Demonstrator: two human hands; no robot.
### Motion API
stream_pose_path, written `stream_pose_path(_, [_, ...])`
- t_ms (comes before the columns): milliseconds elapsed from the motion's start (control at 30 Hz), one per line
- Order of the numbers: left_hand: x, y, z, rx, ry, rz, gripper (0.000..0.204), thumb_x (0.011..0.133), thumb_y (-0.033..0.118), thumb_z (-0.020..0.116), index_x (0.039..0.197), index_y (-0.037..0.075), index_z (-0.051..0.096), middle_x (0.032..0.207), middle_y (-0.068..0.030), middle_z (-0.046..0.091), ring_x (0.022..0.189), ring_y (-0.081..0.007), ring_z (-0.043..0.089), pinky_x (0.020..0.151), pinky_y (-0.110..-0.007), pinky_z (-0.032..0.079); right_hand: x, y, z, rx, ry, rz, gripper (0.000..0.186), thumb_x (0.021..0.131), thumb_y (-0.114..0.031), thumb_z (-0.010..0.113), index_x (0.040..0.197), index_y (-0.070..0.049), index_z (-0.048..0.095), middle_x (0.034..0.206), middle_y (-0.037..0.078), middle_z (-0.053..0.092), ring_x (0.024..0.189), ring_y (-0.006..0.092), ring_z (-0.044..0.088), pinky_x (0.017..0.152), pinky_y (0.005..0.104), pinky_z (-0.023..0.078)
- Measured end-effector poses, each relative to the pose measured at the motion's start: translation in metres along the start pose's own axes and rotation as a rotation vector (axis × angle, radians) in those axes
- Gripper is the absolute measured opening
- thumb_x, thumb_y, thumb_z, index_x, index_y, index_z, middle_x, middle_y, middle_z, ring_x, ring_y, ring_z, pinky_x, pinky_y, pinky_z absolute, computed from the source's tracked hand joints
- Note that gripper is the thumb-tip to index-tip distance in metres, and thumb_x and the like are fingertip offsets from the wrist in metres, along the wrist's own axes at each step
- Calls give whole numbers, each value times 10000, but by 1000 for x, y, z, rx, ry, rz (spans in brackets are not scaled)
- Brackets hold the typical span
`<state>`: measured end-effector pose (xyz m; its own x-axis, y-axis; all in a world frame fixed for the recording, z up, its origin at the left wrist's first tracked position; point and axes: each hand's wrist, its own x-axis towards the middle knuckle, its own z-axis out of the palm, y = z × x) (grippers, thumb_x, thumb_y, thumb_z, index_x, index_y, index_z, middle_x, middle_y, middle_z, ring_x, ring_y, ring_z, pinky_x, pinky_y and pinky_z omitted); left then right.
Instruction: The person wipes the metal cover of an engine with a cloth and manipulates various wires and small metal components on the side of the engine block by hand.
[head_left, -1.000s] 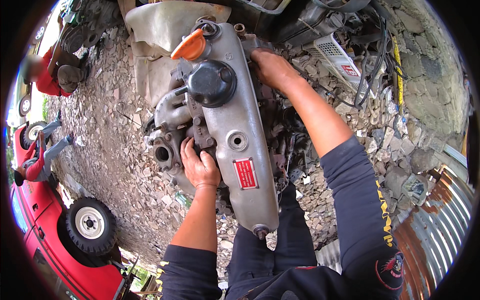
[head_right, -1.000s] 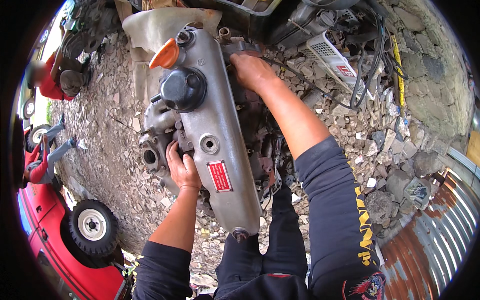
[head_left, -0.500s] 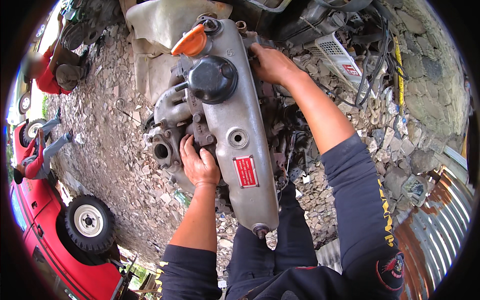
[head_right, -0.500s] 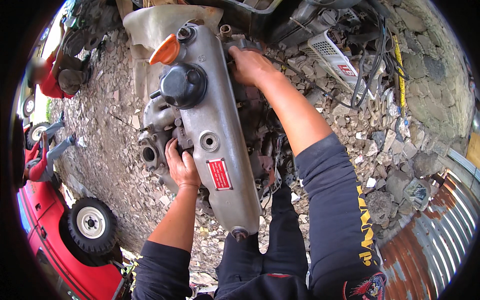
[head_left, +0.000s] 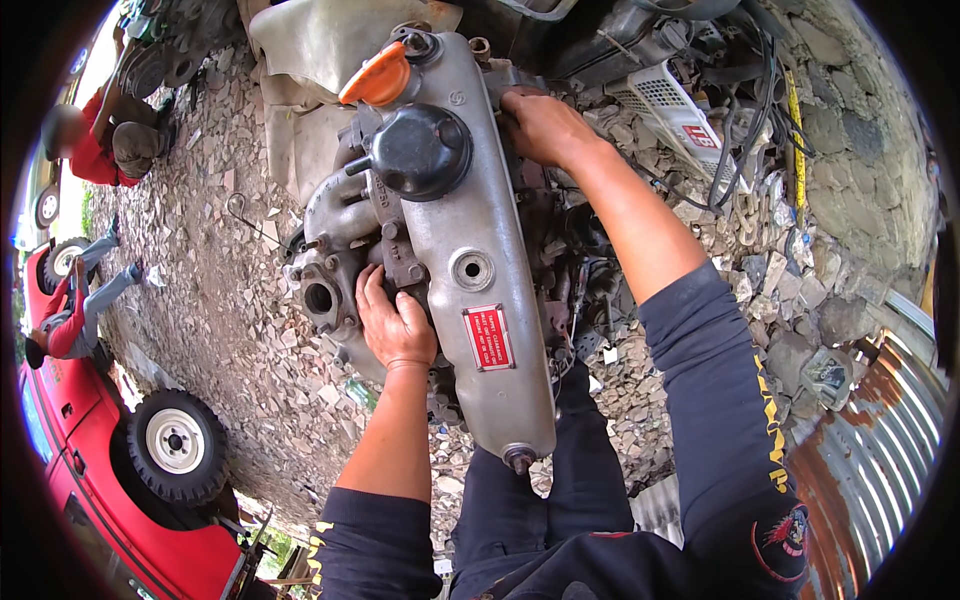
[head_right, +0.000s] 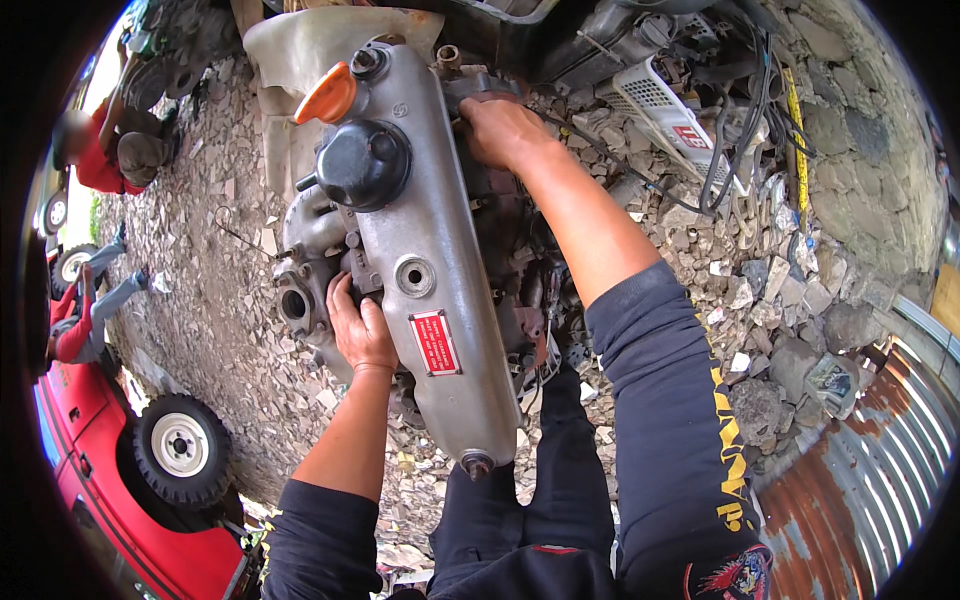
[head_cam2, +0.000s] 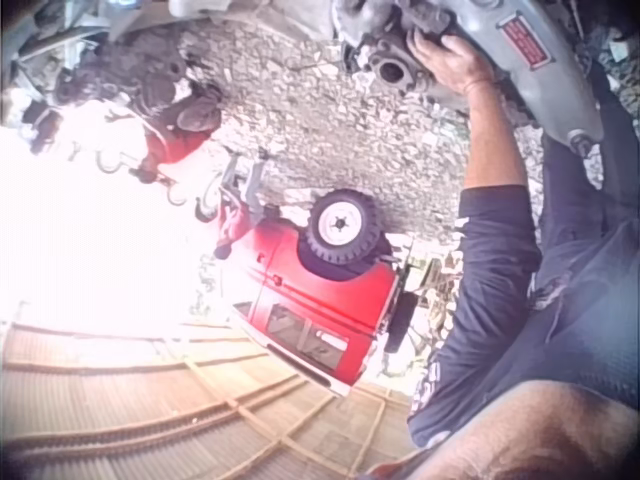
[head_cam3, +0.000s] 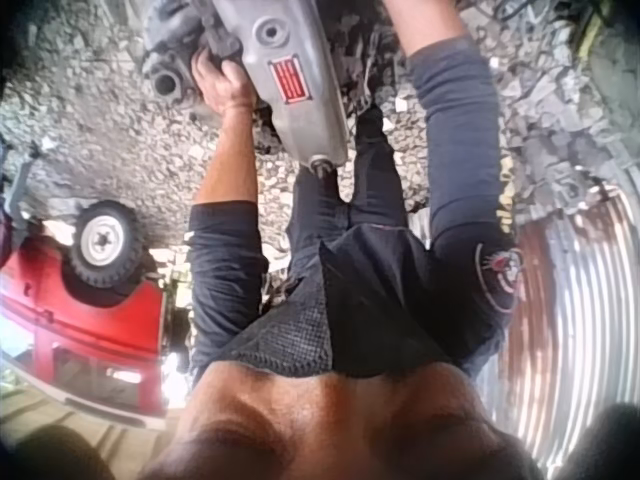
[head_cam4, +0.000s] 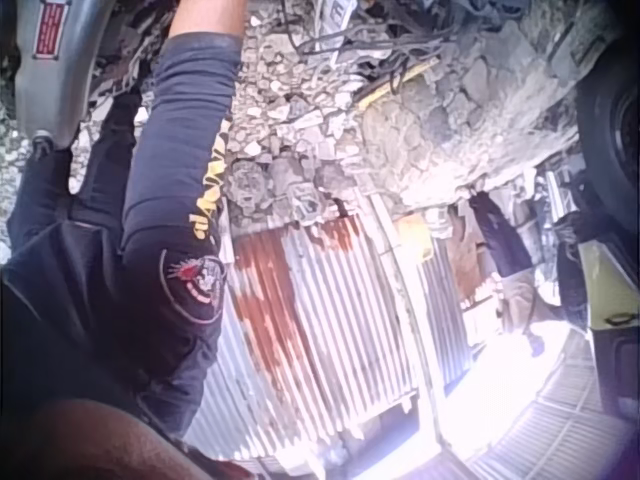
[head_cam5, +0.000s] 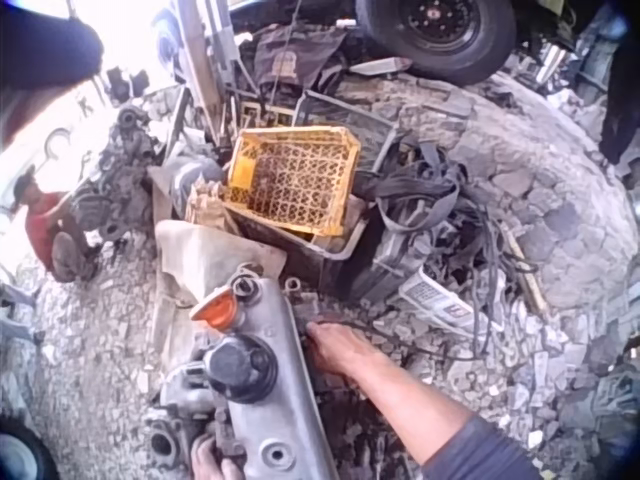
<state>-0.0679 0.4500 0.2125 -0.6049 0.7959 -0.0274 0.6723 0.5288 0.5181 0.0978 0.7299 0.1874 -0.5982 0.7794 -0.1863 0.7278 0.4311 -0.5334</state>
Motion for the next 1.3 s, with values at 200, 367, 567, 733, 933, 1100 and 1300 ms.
stream_pose_path(200, [0,0,1,-1,7,-4,487,809,223,471,1249,16,500,1338,-178,495,1225,-382,465,1026,-447,381,19,-11,-9,68,-198,299,388,937,-368,477,1176,-111,643,1136,229,638,1098,394,593,940,465,476])
stream_pose_path(367, [0,2,3,-5,0,-14,490,809,233,471,1246,13,502,1340,-176,494,1220,-384,468,1021,-449,386,-19,-11,-23,155,26,336,428,942,-443,474,1165,-119,645,1112,209,657,1053,408,615,899,471,497])
stream_pose_path(567, [0,-5,1,16,16,7,484,814,233,465,1243,11,503,1336,-176,497,1217,-384,468,1018,-450,388,-169,4,-56,657,679,354,138,917,-170,622,932,-35,639,823,65,686,700,120,605,617,279,460])
stream_pose_path(733, [1,-1,6,-1,21,26,480,817,236,459,1238,10,504,1333,-178,498,1218,-381,467,1019,-446,387,-266,-3,29,593,492,734,180,897,-174,639,944,-2,662,830,107,695,745,186,644,680,299,502])
stream_pose_path(933, [0,-2,4,0,12,10,475,823,238,448,1235,8,504,1326,-180,498,1217,-378,464,1020,-442,382,-230,-24,66,251,355,671,336,851,-222,656,1089,7,596,1031,246,634,995,450,607,830,493,502])
stream_pose_path(1100, [1,-5,3,14,20,27,478,826,240,448,1239,6,499,1322,-178,501,1206,-382,468,1008,-447,385,-214,-12,86,216,285,745,488,813,-189,656,1241,-34,481,1214,270,528,1011,453,592,852,503,506])
stream_pose_path(1300, [1,-3,4,-12,15,18,477,823,241,456,1235,5,503,1320,-180,502,1209,-381,468,1012,-450,385,-220,-1,92,131,151,768,360,827,-172,618,1173,-75,591,1218,256,514,1019,427,602,854,490,515])
